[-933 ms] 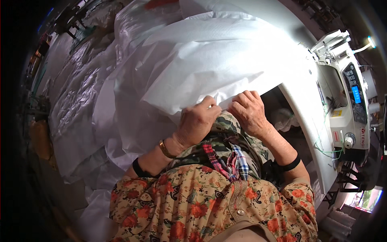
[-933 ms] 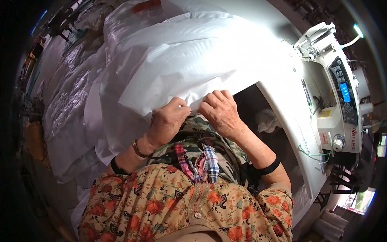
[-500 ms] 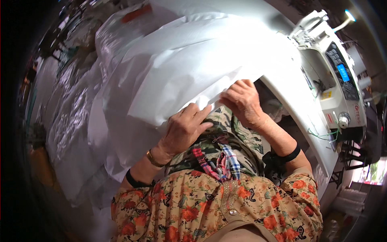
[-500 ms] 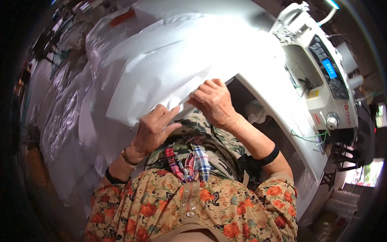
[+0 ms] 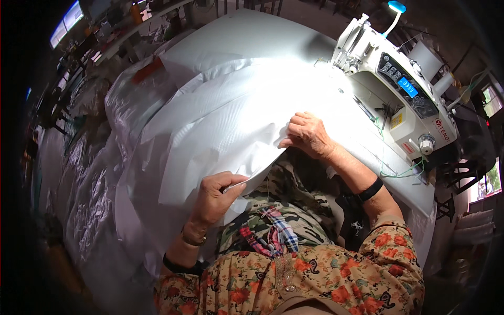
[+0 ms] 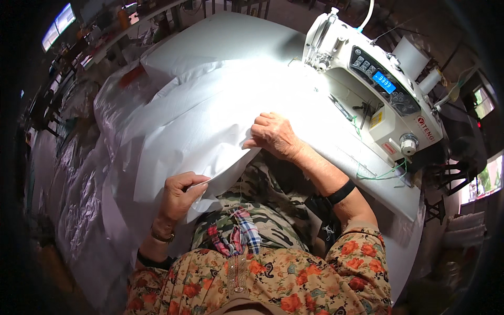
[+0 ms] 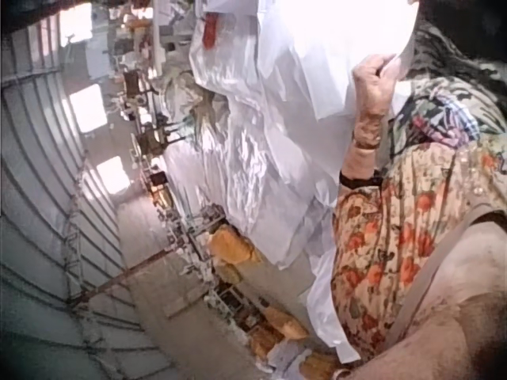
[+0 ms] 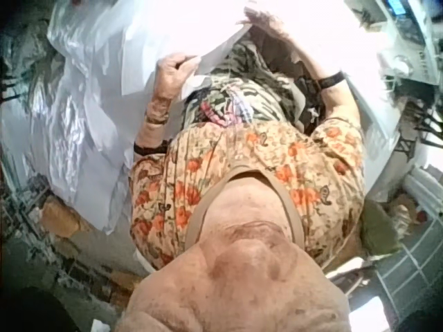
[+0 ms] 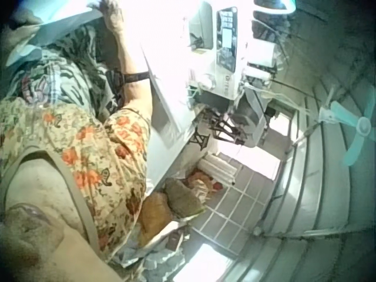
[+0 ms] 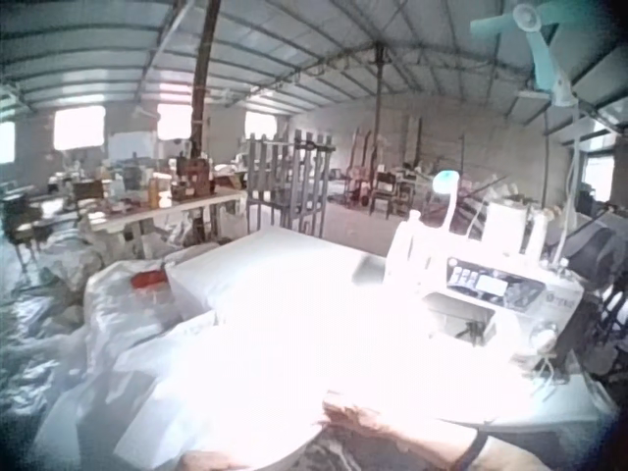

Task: The recorder is sewing together large white plastic/polypropylene sheets using an industrial sewing machine.

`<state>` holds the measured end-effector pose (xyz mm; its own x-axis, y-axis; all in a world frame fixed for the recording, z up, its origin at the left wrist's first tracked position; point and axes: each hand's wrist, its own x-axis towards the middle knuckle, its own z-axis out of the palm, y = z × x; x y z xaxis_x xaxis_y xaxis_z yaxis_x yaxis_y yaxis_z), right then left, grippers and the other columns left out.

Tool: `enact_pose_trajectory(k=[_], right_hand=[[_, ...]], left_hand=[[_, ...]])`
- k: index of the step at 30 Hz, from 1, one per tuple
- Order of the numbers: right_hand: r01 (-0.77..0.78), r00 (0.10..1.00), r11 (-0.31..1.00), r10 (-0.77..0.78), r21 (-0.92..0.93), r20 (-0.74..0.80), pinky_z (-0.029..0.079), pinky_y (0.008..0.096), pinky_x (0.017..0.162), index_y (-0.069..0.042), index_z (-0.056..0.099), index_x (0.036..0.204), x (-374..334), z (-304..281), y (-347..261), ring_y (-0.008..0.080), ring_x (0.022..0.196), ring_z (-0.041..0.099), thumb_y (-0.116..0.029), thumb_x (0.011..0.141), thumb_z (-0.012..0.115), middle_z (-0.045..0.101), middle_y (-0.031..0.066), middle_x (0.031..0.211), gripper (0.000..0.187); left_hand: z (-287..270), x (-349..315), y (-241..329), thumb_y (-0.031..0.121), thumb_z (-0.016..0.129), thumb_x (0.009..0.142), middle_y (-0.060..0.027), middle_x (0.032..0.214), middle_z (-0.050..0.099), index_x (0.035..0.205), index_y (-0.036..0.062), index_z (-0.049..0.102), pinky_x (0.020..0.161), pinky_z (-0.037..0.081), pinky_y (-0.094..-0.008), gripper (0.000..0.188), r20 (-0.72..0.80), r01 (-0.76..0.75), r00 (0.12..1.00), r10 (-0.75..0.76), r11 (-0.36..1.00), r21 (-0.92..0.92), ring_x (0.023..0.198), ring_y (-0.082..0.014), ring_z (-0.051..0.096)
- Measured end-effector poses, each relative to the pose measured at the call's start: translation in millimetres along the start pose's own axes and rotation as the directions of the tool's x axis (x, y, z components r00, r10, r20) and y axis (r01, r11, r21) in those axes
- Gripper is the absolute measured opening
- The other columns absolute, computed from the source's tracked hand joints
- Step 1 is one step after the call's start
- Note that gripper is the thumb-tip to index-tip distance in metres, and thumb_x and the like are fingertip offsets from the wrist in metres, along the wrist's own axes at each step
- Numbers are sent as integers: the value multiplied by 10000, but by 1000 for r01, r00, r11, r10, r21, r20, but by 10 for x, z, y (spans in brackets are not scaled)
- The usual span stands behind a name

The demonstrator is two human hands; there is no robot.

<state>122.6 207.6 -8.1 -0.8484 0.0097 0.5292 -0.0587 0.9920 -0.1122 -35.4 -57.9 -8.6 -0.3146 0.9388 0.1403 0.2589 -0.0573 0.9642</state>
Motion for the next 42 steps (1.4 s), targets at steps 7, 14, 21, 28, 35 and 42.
enact_pose_trajectory(k=[7,14,21,28,35,42], right_hand=[[-73,995,997,73,1,63,463,353,652,-92,561,703,-14,-125,372,234,705,560,-444,729,765,526,47,686,407],[-105,986,994,106,-15,125,476,391,705,-78,556,778,-39,-227,820,286,765,579,-548,768,688,555,73,747,487],[-156,976,988,154,-5,157,427,390,782,-92,531,800,-107,-340,1160,277,803,558,-624,777,623,543,63,790,540],[-338,941,928,337,-156,-32,480,412,850,-52,546,882,-165,-397,1278,296,908,576,-537,751,703,559,113,863,526],[-589,805,786,592,-191,-47,488,413,897,-14,602,913,-292,-315,862,307,997,607,-437,839,701,620,164,1053,441],[-541,832,817,555,-198,18,336,460,1064,41,554,1217,-315,-277,898,367,1261,464,-634,868,561,517,249,1313,760]], left_hand=[[-68,16,-17,17,656,852,-9,682,578,985,-43,719,561,359,-233,159,-11,37,999,-37,999,-19,637,-53,475],[-78,6,-33,18,665,841,-21,647,551,977,-35,722,539,349,-248,158,-12,82,997,-81,994,75,598,-72,470],[-52,-1,-53,19,664,841,-42,615,511,967,-11,727,514,356,-268,145,17,37,999,-42,975,221,556,-105,472],[263,50,-132,25,641,762,-109,640,541,943,23,705,485,439,-356,192,335,-348,912,235,876,333,507,-255,543],[384,221,-136,53,644,714,-85,610,454,780,55,628,476,438,-374,68,424,-502,840,339,782,370,504,-262,520],[407,412,-134,69,653,721,-80,607,402,666,72,493,468,424,-374,170,485,-603,785,387,660,449,496,-256,486]])
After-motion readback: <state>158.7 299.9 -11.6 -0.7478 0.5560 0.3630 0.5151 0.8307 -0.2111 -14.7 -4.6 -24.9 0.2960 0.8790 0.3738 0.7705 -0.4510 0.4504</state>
